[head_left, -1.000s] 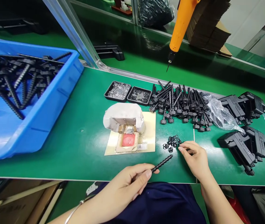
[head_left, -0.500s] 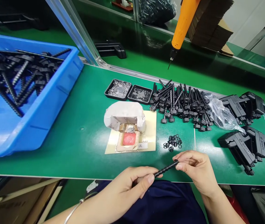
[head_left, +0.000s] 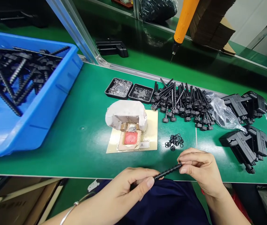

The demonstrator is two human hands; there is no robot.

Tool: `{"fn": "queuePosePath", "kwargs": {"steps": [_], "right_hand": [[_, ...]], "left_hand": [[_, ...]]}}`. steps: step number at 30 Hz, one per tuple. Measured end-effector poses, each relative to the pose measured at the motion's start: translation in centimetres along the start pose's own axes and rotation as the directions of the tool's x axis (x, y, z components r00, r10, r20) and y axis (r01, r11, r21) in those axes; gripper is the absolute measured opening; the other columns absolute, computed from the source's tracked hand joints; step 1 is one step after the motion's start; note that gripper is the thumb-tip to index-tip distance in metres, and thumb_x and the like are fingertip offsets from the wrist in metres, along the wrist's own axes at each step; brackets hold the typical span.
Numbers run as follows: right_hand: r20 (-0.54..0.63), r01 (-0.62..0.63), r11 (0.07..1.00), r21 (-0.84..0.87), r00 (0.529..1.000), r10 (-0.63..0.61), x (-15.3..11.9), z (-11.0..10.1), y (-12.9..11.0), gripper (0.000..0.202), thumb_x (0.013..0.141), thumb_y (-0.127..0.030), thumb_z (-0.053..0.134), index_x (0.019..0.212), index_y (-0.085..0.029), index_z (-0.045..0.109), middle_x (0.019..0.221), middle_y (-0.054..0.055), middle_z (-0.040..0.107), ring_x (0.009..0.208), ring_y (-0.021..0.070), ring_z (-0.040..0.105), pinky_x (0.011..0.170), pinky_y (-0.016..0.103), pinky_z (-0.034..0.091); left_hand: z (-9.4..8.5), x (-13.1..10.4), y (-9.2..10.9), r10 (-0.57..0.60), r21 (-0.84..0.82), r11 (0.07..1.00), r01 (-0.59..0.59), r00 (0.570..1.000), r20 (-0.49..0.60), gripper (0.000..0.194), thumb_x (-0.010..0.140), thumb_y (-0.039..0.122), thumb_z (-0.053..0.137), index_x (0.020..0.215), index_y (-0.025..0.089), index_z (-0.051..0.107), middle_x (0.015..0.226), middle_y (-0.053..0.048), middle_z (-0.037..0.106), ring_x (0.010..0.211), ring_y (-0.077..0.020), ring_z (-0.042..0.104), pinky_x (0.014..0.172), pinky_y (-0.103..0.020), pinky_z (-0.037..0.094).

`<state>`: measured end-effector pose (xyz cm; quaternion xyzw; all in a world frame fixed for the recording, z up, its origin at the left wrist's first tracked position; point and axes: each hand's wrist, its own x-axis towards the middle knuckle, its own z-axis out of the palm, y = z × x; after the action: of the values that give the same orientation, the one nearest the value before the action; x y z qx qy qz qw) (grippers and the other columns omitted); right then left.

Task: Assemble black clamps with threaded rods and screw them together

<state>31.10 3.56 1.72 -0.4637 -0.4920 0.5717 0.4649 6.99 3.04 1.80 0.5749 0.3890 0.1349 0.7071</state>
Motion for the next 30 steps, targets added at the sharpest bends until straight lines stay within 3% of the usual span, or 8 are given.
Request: {"fn": "queuePosePath", "kwargs": {"steps": [7,14,19,22,25,27,30], "right_hand": [[0.066,0.026,0.999,-0.031,0.998,-0.024,0.1,0.2,-0.2,0.021,0.068,-0.022,0.091,0.083,-0.032,0.081,0.078,0.001,0.074,0.065,0.0115,0.067,0.056,0.016,0.054],[0.073,0.171,0.970,-0.173,0.984,-0.160,0.5,0.5,-0.7,0.021,0.062,-0.024,0.094,0.079,-0.027,0.081,0.071,0.000,0.071,0.060,0.0117,0.065,0.057,0.020,0.054],[0.130,0.092,0.983,-0.158,0.989,-0.072,0.5,2.2,0.5,0.026,0.059,-0.041,0.094,0.070,-0.022,0.079,0.062,0.000,0.064,0.051,0.0093,0.056,0.047,0.019,0.046],[0.212,0.062,0.993,-0.105,0.976,-0.038,0.3,2.2,0.7,0.036,0.058,-0.045,0.093,0.085,-0.025,0.081,0.070,0.001,0.067,0.057,0.0104,0.060,0.053,0.018,0.052],[0.211,0.012,1.000,0.002,0.977,-0.012,0.3,0.7,0.0,0.053,0.056,-0.046,0.093,0.104,-0.029,0.078,0.088,0.004,0.069,0.067,0.0131,0.066,0.063,0.021,0.059],[0.216,-0.024,0.998,0.051,0.976,0.012,0.2,-0.1,-0.4,0.042,0.066,-0.042,0.090,0.104,-0.029,0.078,0.092,0.004,0.069,0.068,0.0126,0.067,0.064,0.022,0.061],[0.210,-0.012,1.000,0.023,0.978,0.007,0.1,0.3,-0.4,0.018,0.077,-0.030,0.084,0.095,-0.027,0.081,0.081,0.003,0.070,0.062,0.0105,0.064,0.057,0.018,0.056]], "left_hand": [[0.0,0.0,0.3,-0.004,0.015,1.000,0.004,1.000,-0.004,0.043,0.099,0.052,0.041,0.075,0.018,0.054,0.069,0.003,0.041,0.062,-0.0131,0.041,0.057,-0.024,0.036],[0.0,0.2,0.4,0.052,0.063,0.997,-0.049,0.997,-0.050,0.039,0.098,0.045,0.045,0.084,0.018,0.069,0.073,0.000,0.054,0.064,-0.0154,0.047,0.060,-0.024,0.040],[0.1,0.4,0.7,0.076,0.069,0.995,-0.073,0.996,-0.043,0.039,0.097,0.044,0.047,0.082,0.017,0.071,0.067,0.000,0.053,0.062,-0.0148,0.044,0.058,-0.023,0.038],[0.2,0.2,0.8,0.052,0.033,0.998,-0.052,0.999,0.011,0.044,0.098,0.047,0.043,0.078,0.015,0.066,0.063,0.003,0.042,0.057,-0.0121,0.039,0.054,-0.024,0.032],[0.1,0.0,0.5,0.015,-0.039,0.999,-0.015,1.000,0.006,0.046,0.097,0.053,0.042,0.084,0.014,0.064,0.064,0.003,0.039,0.057,-0.0118,0.036,0.052,-0.025,0.028],[0.1,0.0,0.4,-0.004,-0.088,0.996,0.006,1.000,0.020,0.047,0.096,0.056,0.043,0.087,0.014,0.063,0.063,0.004,0.039,0.056,-0.0117,0.034,0.051,-0.025,0.025],[0.1,0.3,0.4,0.001,-0.103,0.995,0.003,0.999,0.041,0.048,0.096,0.057,0.043,0.085,0.014,0.061,0.064,0.004,0.040,0.057,-0.0119,0.034,0.051,-0.026,0.025]]}}
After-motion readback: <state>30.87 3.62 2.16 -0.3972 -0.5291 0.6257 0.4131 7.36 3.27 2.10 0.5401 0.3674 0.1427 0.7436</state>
